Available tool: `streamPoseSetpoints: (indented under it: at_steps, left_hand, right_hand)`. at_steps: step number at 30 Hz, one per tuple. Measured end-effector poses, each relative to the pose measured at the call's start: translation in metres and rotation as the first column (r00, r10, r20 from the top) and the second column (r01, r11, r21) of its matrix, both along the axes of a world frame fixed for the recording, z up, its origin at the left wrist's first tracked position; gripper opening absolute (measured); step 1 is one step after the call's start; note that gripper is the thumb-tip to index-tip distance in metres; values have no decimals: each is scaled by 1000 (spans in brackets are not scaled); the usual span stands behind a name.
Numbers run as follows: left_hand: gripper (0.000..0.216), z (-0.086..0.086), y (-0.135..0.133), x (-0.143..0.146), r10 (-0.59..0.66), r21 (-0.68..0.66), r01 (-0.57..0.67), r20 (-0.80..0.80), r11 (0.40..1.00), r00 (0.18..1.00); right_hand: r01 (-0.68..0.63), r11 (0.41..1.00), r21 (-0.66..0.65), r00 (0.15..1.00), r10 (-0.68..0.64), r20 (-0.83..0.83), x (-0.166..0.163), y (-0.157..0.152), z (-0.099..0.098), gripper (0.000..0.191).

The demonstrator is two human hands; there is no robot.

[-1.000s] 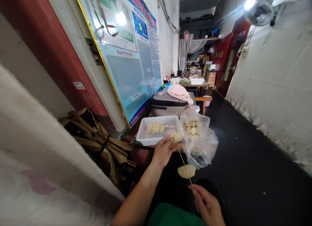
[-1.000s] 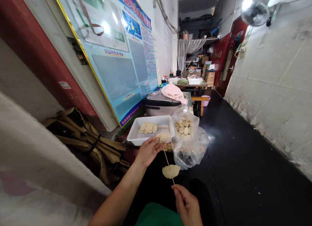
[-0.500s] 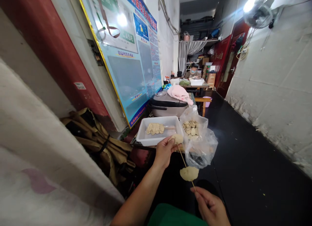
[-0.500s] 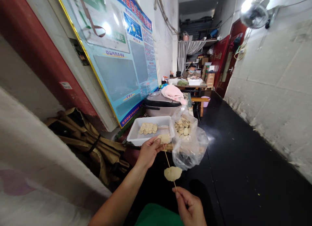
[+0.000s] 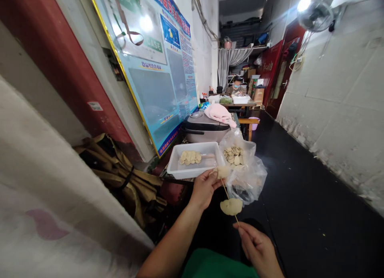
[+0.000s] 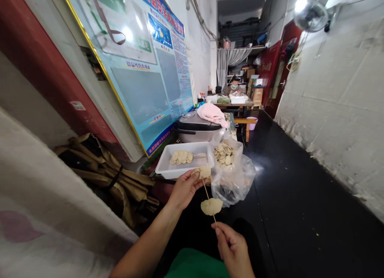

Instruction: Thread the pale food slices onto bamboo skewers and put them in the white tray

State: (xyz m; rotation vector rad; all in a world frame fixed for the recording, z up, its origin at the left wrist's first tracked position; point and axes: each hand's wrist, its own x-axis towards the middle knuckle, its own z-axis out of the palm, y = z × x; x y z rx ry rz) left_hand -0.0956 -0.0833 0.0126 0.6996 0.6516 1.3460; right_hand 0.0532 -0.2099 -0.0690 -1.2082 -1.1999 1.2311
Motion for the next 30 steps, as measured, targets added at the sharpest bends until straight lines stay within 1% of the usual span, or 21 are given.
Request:
streamPoseSetpoints:
  at_steps: [3, 6, 9, 14, 20, 24, 30]
  left_hand:
    - [14, 2, 2, -3, -40, -104, 51, 107, 993, 993]
    - [17, 4, 5, -4, -69, -163, 88, 118, 983, 991]
    - [19, 2, 7, -4, -84, -143, 94, 73, 985, 994]
    - [16, -1, 7, -3, -75, -129, 84, 78, 988, 994]
    - [16, -4, -1, 6, -84, -106, 90, 58, 990, 995]
    - [21, -9, -10, 17, -99, -95, 104, 54, 990, 994]
    - [34, -13, -19, 26, -123, -117, 124, 16, 985, 992]
  right_hand:
    - [16, 1000, 17, 1000, -16, -3, -1, 2, 2, 49]
    - [19, 1000, 22, 1000, -19, -7, -2, 3, 2, 50]
    - [23, 1000, 10, 1000, -22, -18, -2, 2, 2, 51]
    - [21, 1000, 10, 1000, -20, -18, -2, 2, -1, 48]
    - [15, 999, 34, 998, -13, -58, -2, 6, -6, 41]
    - [33, 997, 71, 998, -29, -49, 0, 10, -7, 37]
    - [107, 990, 91, 994, -105, -23, 4, 17, -3, 37]
